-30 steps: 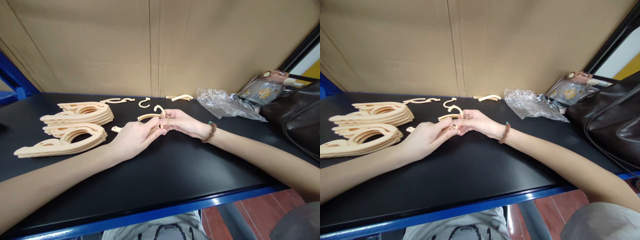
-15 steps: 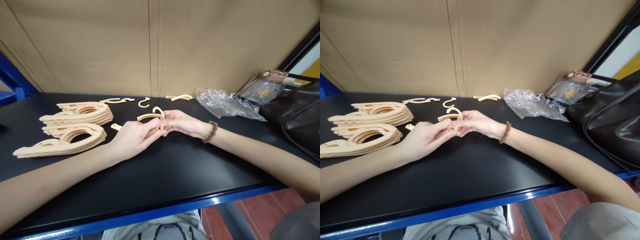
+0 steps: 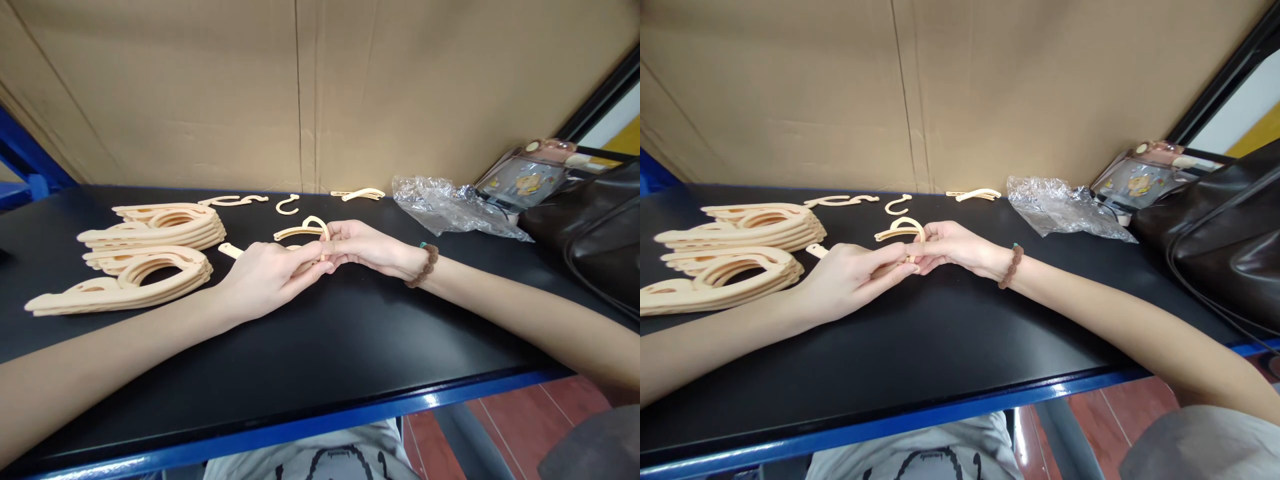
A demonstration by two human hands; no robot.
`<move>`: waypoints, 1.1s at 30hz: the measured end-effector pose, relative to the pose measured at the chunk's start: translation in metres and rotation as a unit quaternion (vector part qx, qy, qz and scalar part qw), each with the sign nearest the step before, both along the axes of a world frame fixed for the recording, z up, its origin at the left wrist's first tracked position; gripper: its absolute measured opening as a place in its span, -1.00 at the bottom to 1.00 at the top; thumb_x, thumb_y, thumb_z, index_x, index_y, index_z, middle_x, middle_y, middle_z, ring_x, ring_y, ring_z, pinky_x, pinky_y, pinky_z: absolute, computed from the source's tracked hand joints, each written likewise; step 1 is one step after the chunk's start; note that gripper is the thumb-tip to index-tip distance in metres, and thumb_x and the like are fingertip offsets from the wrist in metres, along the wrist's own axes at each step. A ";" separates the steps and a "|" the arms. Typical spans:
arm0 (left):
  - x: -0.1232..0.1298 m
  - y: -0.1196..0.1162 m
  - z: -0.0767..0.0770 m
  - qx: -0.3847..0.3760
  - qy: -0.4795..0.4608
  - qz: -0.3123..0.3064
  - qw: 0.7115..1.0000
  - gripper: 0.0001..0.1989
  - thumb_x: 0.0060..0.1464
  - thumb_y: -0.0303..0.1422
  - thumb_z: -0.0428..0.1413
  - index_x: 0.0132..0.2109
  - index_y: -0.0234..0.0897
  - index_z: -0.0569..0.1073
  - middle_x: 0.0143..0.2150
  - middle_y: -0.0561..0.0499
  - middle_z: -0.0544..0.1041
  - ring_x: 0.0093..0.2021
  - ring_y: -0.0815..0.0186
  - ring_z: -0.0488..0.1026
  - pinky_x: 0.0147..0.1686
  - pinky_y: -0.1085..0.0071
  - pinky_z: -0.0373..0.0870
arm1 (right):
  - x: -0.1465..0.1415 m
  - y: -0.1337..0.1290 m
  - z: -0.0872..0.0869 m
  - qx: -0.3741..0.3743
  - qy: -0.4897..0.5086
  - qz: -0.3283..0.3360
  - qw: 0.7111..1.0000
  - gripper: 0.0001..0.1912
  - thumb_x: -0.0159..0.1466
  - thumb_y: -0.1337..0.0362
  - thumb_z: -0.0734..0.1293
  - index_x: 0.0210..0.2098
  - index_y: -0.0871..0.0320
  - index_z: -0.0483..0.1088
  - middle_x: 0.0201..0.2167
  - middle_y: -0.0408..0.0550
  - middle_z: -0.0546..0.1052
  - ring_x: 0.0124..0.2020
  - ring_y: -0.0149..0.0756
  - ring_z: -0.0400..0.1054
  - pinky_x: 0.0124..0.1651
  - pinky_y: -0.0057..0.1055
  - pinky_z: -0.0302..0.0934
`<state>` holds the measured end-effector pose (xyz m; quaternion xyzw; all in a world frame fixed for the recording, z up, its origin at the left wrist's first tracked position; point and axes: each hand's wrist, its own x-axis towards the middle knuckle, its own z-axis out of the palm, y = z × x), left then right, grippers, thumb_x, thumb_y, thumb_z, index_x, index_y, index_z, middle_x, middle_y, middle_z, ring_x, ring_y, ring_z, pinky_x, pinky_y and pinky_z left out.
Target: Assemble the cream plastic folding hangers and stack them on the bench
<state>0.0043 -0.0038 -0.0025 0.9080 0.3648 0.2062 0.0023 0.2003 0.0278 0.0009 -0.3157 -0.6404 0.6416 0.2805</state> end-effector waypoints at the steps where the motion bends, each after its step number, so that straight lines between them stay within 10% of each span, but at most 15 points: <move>1: 0.000 0.000 0.000 0.001 0.000 0.001 1.000 -0.65 0.26 -0.12 -0.17 -0.15 -0.13 0.45 -0.65 0.18 0.24 -0.67 0.43 0.13 -0.57 0.50 0.03 | 0.000 0.000 0.000 0.003 0.000 -0.004 1.000 -0.68 0.11 0.13 0.46 -0.42 0.20 0.29 -0.49 -0.17 0.51 -0.41 -0.46 0.45 -0.27 -0.50 0.36; 33: 0.009 -0.009 0.003 0.047 0.069 0.099 0.992 -0.72 0.24 -0.08 -0.09 -0.14 -0.21 0.21 -0.59 0.14 0.41 -0.64 0.32 0.36 -0.60 0.50 -0.13 | 0.002 0.005 -0.007 0.039 0.025 0.009 0.999 -0.74 0.13 0.27 0.43 -0.43 0.18 0.23 -0.41 -0.19 0.46 -0.36 -0.49 0.39 -0.24 -0.50 0.32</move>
